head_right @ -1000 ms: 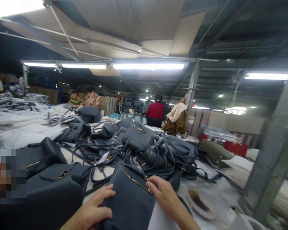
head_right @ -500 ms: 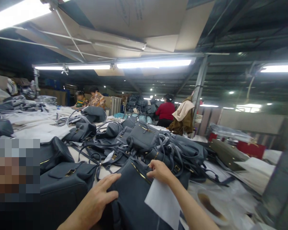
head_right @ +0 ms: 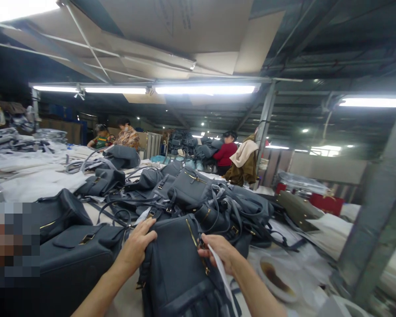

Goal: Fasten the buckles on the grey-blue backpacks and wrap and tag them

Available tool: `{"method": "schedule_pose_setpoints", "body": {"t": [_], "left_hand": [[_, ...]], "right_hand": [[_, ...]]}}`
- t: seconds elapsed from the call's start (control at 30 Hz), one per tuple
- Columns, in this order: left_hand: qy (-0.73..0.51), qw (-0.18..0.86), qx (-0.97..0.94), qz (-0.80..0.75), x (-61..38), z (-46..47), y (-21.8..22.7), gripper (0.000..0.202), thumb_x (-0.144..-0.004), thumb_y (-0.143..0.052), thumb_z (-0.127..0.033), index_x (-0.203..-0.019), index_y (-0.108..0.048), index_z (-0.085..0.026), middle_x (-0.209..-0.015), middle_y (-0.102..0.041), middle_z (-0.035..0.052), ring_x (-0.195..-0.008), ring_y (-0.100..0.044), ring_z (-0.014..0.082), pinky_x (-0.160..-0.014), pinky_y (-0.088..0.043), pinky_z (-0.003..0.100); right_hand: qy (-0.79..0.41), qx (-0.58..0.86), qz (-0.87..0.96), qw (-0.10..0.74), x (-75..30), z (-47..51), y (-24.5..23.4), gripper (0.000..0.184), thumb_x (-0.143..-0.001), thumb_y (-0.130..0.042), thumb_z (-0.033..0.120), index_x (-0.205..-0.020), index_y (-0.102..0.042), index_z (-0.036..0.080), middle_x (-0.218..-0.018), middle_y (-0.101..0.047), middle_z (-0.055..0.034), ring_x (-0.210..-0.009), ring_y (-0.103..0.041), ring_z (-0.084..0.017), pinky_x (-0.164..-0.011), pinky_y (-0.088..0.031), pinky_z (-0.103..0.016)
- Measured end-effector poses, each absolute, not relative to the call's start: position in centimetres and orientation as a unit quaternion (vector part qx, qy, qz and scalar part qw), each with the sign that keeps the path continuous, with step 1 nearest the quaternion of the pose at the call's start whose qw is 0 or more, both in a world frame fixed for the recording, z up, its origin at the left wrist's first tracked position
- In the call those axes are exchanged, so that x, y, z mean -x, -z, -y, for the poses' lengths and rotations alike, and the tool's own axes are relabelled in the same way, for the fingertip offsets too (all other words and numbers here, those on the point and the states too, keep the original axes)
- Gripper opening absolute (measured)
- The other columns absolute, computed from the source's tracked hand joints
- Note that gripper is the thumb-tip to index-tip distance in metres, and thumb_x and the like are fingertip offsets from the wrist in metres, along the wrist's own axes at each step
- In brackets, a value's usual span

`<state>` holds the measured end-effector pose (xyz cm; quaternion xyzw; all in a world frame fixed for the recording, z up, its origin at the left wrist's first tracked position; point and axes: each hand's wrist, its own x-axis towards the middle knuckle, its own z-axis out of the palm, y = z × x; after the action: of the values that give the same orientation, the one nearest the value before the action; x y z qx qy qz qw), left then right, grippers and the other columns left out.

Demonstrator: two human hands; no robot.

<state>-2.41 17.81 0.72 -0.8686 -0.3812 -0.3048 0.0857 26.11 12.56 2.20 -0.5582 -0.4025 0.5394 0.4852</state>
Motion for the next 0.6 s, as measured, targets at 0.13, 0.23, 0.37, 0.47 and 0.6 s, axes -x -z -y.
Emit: {"method": "schedule_pose_setpoints", "body": {"t": [0.13,0.23,0.37,0.47,0.6], "left_hand": [[0.271,0.043,0.876,0.397,2.9,-17.8,-1.8,0.053,-0.061,-0.034,0.016,-0.089,-0.066,-0.016,-0.142,-0.051,0.0148,-0.14,-0.037,0.0274,-0.113,-0.034,0.053],[0.239,-0.002,0.875,0.422,2.7,-16.8,-3.2,0.053,-0.061,-0.032,0.016,-0.089,-0.066,-0.014,-0.145,-0.048,0.0167,-0.142,-0.033,0.0283,-0.115,-0.03,0.053],[0.295,-0.07,0.864,0.403,0.5,-13.7,-4.6,0.053,-0.071,-0.029,0.011,-0.1,-0.066,-0.014,-0.151,-0.04,0.0167,-0.144,-0.029,0.0267,-0.116,-0.028,0.049],[0.347,-0.205,0.855,0.326,-2.3,-12.0,-4.0,0.05,-0.072,-0.035,0.004,-0.106,-0.064,-0.017,-0.139,-0.054,0.0123,-0.13,-0.048,0.0211,-0.109,-0.038,0.034],[0.368,-0.439,0.753,0.323,-6.5,-13.5,-1.9,0.034,-0.068,-0.043,-0.004,-0.091,-0.064,-0.016,-0.101,-0.069,0.0076,-0.102,-0.062,0.0199,-0.095,-0.046,0.03]], "right_hand": [[-0.543,0.553,0.39,0.498,-25.7,-11.8,-1.4,0.033,-0.074,-0.076,0.046,-0.073,-0.063,0.015,-0.058,-0.062,0.0003,-0.039,-0.047,-0.005,-0.032,-0.022,-0.014],[-0.53,0.539,0.397,0.521,-25.4,-11.6,-0.7,0.046,-0.063,-0.08,0.057,-0.065,-0.061,0.015,-0.053,-0.059,0.0029,-0.039,-0.043,-0.004,-0.036,-0.025,-0.015],[-0.508,0.517,0.425,0.543,-25.1,-12.0,0.3,0.056,-0.051,-0.082,0.065,-0.058,-0.06,0.014,-0.049,-0.06,0.0016,-0.041,-0.042,-0.004,-0.041,-0.027,-0.016],[-0.513,0.495,0.447,0.54,-25.2,-12.3,0.9,0.055,-0.048,-0.084,0.063,-0.062,-0.065,0.013,-0.052,-0.063,-0.0004,-0.04,-0.041,-0.004,-0.041,-0.025,-0.017],[-0.522,0.464,0.448,0.559,-25.6,-12.4,1.9,0.051,-0.045,-0.09,0.047,-0.082,-0.072,0.016,-0.067,-0.068,0.0,-0.052,-0.055,-0.007,-0.051,-0.039,-0.017]]}}
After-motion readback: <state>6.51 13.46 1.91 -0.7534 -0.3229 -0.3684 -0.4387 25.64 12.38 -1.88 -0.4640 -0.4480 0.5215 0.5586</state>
